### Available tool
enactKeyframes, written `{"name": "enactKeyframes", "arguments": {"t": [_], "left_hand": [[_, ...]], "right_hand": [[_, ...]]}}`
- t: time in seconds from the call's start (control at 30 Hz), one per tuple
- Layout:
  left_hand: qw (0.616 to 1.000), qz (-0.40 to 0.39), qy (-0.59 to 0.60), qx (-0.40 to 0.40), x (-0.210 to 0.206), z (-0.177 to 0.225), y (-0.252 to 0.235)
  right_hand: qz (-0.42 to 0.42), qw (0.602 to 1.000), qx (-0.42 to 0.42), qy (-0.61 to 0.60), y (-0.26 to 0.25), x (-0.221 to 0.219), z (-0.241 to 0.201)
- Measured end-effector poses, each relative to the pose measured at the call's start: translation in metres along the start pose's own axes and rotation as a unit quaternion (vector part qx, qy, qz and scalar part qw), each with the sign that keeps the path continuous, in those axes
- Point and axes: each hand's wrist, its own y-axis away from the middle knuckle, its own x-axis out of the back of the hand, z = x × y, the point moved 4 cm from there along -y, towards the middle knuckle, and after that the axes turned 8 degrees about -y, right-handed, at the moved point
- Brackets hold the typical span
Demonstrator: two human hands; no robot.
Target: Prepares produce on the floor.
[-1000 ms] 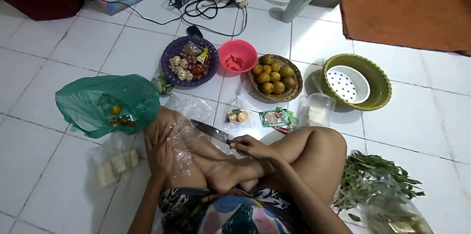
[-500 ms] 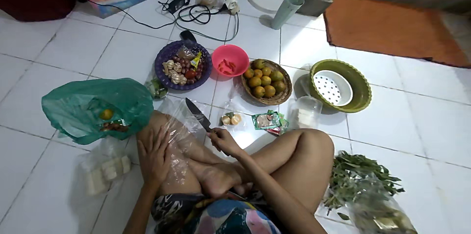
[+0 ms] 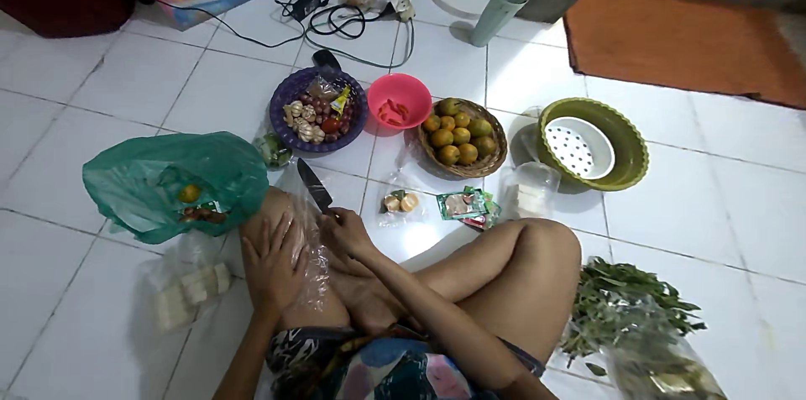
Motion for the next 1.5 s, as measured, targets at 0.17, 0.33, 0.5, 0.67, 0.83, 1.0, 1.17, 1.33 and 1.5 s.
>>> {"name": "enactKeyframes", "arguments": {"t": [0.17, 0.33, 0.5, 0.67, 0.83, 1.0, 1.17, 1.33, 1.5], "left_hand": [[0.999, -0.015, -0.028, 0.015, 0.001, 0.004, 0.003], [1.000, -0.007, 0.000, 0.015, 0.001, -0.003, 0.006], [1.000, -0.006, 0.020, 0.005, -0.001, -0.006, -0.002], [0.999, -0.017, 0.022, -0.045, -0.002, 0.003, -0.001], [0.996, 0.010, 0.068, -0.051, -0.007, -0.021, 0.011], [0.993, 0.048, 0.078, -0.074, -0.009, -0.023, 0.006], [0.998, 0.018, 0.031, -0.056, -0.008, -0.003, -0.008], [0.996, 0.057, 0.027, -0.065, -0.007, -0.012, 0.002], [0.996, 0.056, 0.033, -0.056, -0.009, -0.010, 0.002]], "right_hand": [[0.056, 0.997, 0.014, 0.048, -0.013, -0.013, -0.020], [0.028, 0.994, 0.007, 0.106, -0.025, 0.025, -0.038], [-0.034, 0.997, 0.024, 0.069, -0.011, 0.077, -0.012], [-0.111, 0.986, 0.084, 0.089, 0.005, 0.159, 0.017], [0.195, 0.974, 0.073, 0.088, 0.052, 0.340, 0.039], [0.315, 0.936, 0.078, 0.137, 0.142, 0.442, 0.005], [0.365, 0.916, 0.050, 0.157, 0.108, 0.426, 0.023], [0.373, 0.919, 0.033, 0.120, 0.014, 0.364, 0.057], [0.392, 0.913, 0.015, 0.112, -0.035, 0.329, 0.063]]}}
